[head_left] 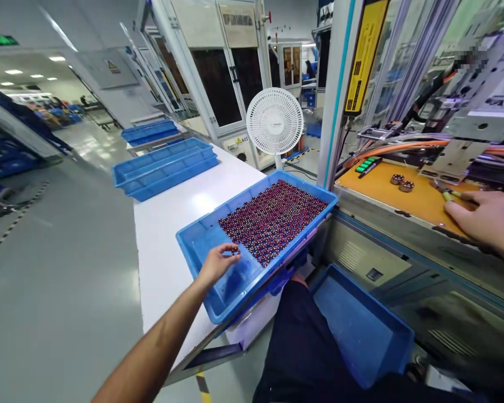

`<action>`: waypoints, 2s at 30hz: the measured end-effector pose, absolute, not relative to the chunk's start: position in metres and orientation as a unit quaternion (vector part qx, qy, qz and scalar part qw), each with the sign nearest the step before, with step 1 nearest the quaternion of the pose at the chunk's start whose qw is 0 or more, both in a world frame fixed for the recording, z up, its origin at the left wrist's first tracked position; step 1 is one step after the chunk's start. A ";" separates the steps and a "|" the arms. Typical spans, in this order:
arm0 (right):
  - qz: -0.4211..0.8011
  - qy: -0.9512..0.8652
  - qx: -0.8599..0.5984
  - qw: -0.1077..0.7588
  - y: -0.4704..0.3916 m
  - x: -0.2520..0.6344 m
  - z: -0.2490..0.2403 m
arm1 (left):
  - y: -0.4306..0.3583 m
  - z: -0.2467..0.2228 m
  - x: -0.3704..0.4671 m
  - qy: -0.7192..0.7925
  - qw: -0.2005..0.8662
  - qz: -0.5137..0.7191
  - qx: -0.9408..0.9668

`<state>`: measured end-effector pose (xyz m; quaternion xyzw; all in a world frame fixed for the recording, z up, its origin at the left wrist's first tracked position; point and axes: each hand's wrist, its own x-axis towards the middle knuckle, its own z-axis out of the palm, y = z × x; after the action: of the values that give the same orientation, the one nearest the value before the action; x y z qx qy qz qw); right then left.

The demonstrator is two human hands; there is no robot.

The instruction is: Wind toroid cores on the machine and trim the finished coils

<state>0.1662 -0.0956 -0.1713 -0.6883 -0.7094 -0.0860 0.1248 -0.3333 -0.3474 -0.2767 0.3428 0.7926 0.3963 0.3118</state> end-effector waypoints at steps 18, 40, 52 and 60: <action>-0.081 -0.694 -0.704 0.125 -0.108 0.155 -0.166 | -0.314 -0.302 -0.356 0.869 0.170 0.134 0.445; -0.031 -0.737 -0.640 0.215 -0.118 0.165 -0.175 | -0.090 -0.171 -0.015 0.609 0.139 0.355 0.696; -0.006 -0.710 -0.661 0.243 -0.119 0.166 -0.173 | -0.129 -0.167 -0.035 0.507 0.272 0.523 0.629; -0.020 -0.722 -0.593 0.355 -0.151 0.154 -0.148 | -0.282 -0.185 -0.050 0.333 0.449 0.619 0.551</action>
<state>0.1540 -0.1514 -0.1481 -0.5935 -0.7223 -0.0199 0.3546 -0.0503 -0.2820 -0.1848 0.5514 0.3326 0.6191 0.4494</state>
